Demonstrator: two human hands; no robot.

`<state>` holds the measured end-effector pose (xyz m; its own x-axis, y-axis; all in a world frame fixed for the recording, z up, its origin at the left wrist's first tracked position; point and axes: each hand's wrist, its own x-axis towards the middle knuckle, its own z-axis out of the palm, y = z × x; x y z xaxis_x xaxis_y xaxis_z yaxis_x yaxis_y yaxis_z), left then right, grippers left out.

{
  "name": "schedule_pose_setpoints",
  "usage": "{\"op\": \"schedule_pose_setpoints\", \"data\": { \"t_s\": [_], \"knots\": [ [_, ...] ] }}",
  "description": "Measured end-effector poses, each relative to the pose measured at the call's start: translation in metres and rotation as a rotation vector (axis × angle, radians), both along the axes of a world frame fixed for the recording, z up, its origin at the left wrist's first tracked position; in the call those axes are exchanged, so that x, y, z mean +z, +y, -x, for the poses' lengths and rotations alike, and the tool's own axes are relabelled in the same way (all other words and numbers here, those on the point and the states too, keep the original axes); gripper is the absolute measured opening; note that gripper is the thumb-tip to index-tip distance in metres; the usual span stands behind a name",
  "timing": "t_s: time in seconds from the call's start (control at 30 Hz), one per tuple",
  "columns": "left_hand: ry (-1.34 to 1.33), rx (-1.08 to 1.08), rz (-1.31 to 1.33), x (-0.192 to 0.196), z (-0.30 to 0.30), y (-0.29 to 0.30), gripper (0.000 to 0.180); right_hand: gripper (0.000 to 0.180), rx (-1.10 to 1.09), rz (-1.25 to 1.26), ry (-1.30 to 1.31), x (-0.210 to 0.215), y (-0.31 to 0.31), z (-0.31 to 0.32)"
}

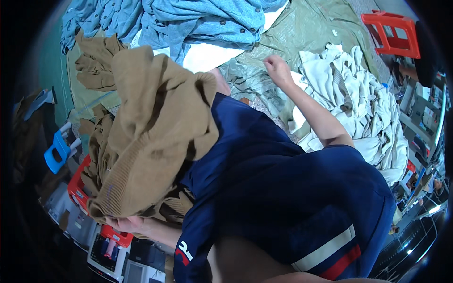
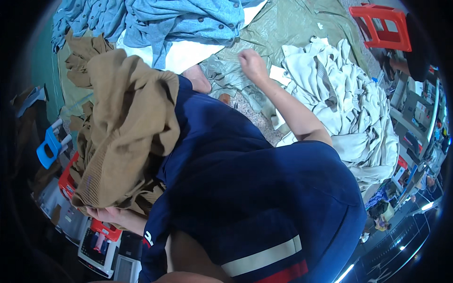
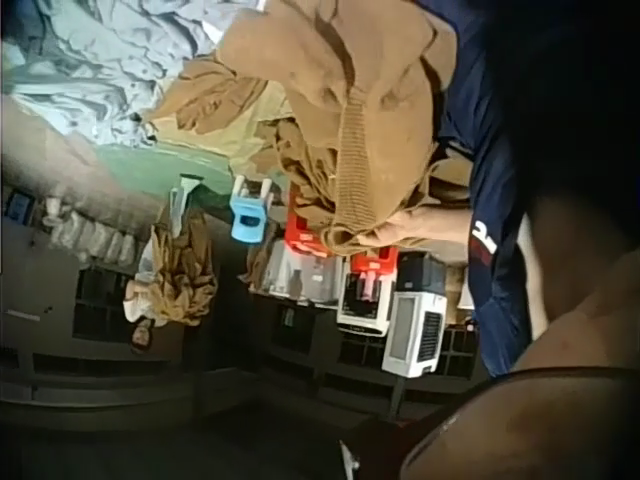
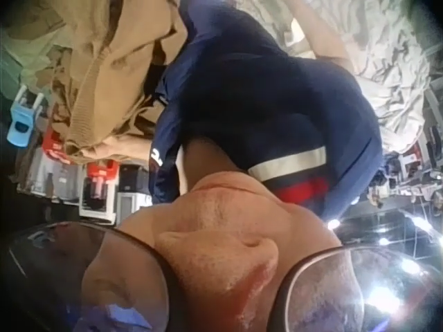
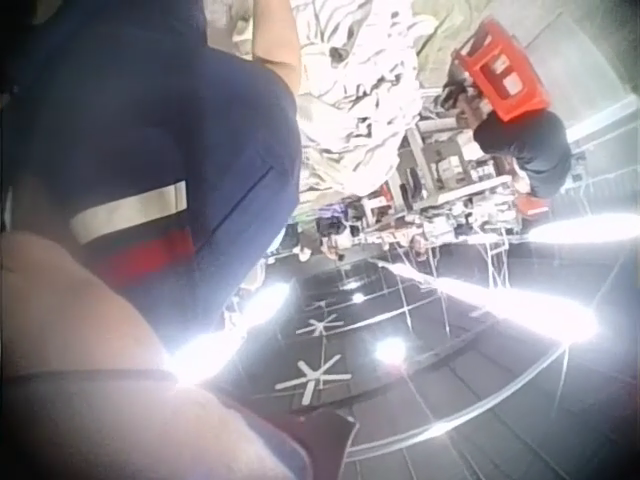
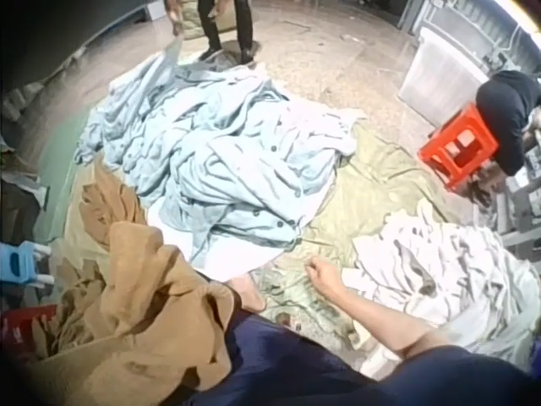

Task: Trimming loose threads and checking buttons on sweaters using a small tool.

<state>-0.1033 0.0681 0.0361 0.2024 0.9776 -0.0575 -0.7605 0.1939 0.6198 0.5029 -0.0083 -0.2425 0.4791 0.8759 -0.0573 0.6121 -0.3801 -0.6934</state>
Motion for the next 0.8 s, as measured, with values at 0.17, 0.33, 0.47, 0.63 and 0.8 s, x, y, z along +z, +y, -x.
{"op": "schedule_pose_setpoints", "data": {
  "t_s": [0.17,0.33,0.47,0.63,0.8],
  "knots": [
    [0.646,0.990,0.262,0.019,-0.091,0.016,0.050,0.018,0.054,0.423,0.093,-0.066,-0.012,-0.003],
    [0.865,1.037,0.268,0.007,-0.084,0.013,0.054,0.018,0.070,0.423,0.177,-0.108,-0.008,0.025],
    [1.131,0.981,0.228,0.004,-0.065,-0.002,0.058,0.022,0.132,0.647,0.233,-0.121,-0.021,0.027],
    [1.579,0.657,-0.131,-0.018,0.060,-0.048,0.064,0.019,0.082,0.679,0.106,-0.122,-0.031,0.025],
    [0.880,0.951,0.451,-0.006,-0.014,-0.026,0.059,0.025,0.226,0.698,0.459,-0.118,-0.032,0.020]
  ]
}}
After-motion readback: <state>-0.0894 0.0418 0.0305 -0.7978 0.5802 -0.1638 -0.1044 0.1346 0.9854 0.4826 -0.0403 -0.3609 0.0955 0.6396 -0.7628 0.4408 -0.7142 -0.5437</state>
